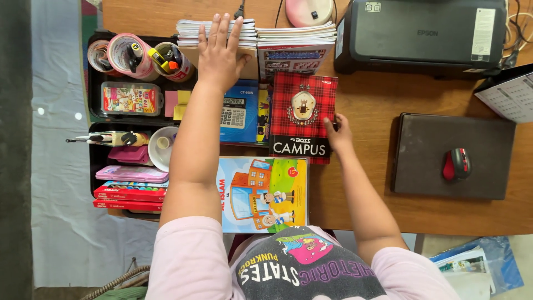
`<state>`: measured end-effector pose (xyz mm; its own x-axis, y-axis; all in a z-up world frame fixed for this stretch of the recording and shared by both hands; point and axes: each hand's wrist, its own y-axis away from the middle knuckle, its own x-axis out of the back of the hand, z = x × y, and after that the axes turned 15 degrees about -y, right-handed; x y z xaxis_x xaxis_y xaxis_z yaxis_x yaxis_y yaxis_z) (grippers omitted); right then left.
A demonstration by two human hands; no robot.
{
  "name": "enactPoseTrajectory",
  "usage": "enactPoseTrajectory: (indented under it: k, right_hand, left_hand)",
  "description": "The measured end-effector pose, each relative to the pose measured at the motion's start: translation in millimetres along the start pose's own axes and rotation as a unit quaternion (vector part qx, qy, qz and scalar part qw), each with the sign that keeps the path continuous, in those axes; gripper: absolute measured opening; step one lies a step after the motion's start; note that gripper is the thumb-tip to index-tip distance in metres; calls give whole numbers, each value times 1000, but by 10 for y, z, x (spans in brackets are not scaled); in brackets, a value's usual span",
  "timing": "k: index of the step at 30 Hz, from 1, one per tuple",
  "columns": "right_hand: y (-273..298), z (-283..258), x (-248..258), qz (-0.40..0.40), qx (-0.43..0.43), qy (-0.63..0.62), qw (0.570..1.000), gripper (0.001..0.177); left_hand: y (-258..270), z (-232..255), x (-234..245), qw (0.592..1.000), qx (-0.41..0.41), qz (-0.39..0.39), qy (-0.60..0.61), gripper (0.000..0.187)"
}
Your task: Organizing a desk by sorting, stacking, and rearranging books, notebooks, and stationery items.
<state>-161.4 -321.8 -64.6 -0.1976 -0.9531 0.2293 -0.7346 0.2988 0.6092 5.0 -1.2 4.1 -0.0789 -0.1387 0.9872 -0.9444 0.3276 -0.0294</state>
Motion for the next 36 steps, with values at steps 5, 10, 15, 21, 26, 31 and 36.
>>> enactPoseTrajectory:
  k: [5,10,15,21,26,31,36]
  right_hand:
    - [-140,332,14,31,20,-72,997,57]
    - [-80,552,-54,32,93,-98,990,42]
    - [-162,632,-123,35,200,-8,979,51]
    - [78,196,-431,-33,128,255,958,89]
    - [36,170,-433,-44,112,230,966,91]
    - [120,46,-450,-48,95,267,958,90]
    - [350,-171,-806,-67,284,286,913,72]
  left_hand:
    - [-12,-4,22,1000,-4,5,0,77]
    - [-20,4,15,1000,-3,10,11,76]
    - [-6,-5,54,1000,-5,-6,0,77]
    - [60,8,105,1000,-5,-5,-9,77]
    - [115,-6,150,1000,-21,10,-7,77]
    - [138,-12,224,1000,-23,5,-12,76]
    - [215,-74,307,1000,-18,-8,-16,80]
